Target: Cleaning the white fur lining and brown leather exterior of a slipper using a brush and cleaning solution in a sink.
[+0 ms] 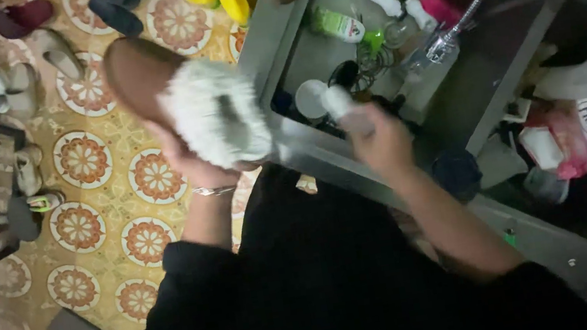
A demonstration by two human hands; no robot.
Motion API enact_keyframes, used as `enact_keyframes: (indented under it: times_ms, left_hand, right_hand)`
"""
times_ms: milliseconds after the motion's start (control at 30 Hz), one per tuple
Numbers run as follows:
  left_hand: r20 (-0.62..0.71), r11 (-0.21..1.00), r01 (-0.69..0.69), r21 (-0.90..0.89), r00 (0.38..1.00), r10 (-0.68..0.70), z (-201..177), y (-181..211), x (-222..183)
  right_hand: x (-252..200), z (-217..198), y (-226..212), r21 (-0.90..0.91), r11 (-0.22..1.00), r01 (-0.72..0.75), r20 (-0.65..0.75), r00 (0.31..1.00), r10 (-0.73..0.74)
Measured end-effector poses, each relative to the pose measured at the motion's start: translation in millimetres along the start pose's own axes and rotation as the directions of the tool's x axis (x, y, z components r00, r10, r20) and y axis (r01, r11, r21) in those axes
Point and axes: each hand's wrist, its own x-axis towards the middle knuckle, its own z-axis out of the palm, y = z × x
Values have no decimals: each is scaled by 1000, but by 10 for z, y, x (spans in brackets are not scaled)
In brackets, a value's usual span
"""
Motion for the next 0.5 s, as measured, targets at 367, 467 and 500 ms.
enact_keyframes:
  times_ms: [367,467,500]
  left_hand:
    - [-15,995,10,-98,1000,-12,-278,-706,753]
    - [-10,991,12,-134,1000,-13,-320,-938,808]
    - [3,987,21,-159,1000,-21,-334,-970,840]
  right_hand:
    - [1477,1753,3222,-91,641,-762,221,612,759]
    - [2028,1719,3177,677,66,-733,495,520,696]
    - [2130,1799,3386,418,524,-742,461,671,581]
